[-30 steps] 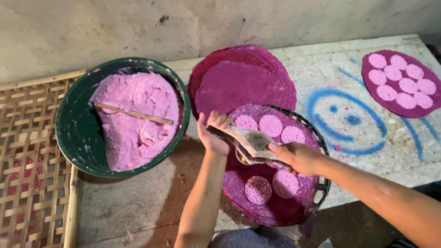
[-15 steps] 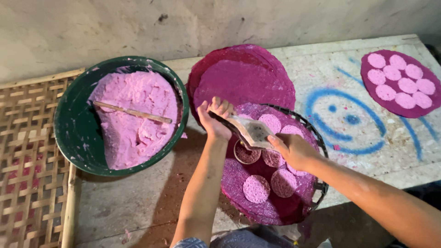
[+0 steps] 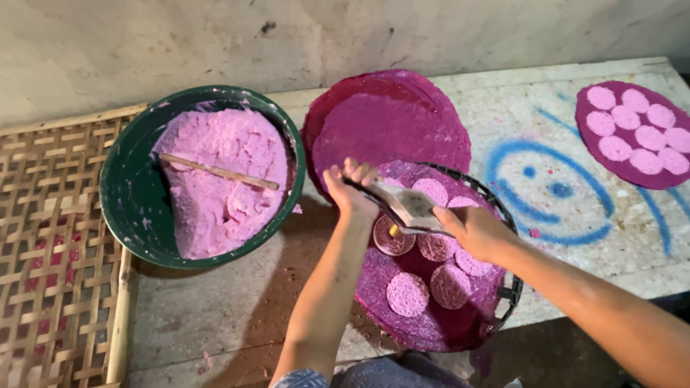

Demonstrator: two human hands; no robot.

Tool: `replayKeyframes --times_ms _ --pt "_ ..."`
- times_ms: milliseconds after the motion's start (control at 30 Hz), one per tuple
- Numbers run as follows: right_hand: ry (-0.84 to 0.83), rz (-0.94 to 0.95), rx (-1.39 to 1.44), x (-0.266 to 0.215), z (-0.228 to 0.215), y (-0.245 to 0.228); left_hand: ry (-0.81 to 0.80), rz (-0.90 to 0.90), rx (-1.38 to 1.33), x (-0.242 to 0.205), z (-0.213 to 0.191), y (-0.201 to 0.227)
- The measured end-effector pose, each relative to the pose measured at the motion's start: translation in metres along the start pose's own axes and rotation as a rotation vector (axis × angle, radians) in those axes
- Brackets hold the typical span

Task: The person is using a wooden hand-press tool to shape pink paste into small discs on a circular work surface.

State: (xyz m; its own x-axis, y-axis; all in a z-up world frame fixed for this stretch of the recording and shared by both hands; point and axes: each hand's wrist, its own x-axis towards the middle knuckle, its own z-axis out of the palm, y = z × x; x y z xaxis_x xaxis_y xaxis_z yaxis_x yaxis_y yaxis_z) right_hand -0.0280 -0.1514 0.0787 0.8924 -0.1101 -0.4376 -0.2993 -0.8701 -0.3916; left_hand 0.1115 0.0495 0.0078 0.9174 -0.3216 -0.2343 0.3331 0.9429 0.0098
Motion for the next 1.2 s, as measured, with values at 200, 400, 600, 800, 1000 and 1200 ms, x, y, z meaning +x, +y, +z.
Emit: replayKeyframes --times_ms 200,400,600,800,1000,1200 --pt "-0.075 0.034 0.019 0.003 0.006 0.004 0.107 -0.014 0.078 0.004 0.001 0.001" --pt "0.017 -0.029 0.161 0.010 0.023 0.008 -0.247 0.009 0.152 0.007 0.015 0.007" --pt "0.174 -0.275 0.599 -0.010 0.048 0.017 -0.136 -0.089 0.939 -0.039 0.007 0.049" --pt "0.363 -0.539 0.989 -0.059 0.049 0.037 -0.540 0.055 2.272 -0.097 -0.026 0.015" --pt "0.513 -0.404 1.045 -0.083 0.069 0.062 -0.530 0.166 2.442 -0.101 -0.027 0.007" --pt "0.605 -0.386 1.159 -0.111 0.090 0.098 -0.411 0.213 2.395 -0.131 -0.017 0.035"
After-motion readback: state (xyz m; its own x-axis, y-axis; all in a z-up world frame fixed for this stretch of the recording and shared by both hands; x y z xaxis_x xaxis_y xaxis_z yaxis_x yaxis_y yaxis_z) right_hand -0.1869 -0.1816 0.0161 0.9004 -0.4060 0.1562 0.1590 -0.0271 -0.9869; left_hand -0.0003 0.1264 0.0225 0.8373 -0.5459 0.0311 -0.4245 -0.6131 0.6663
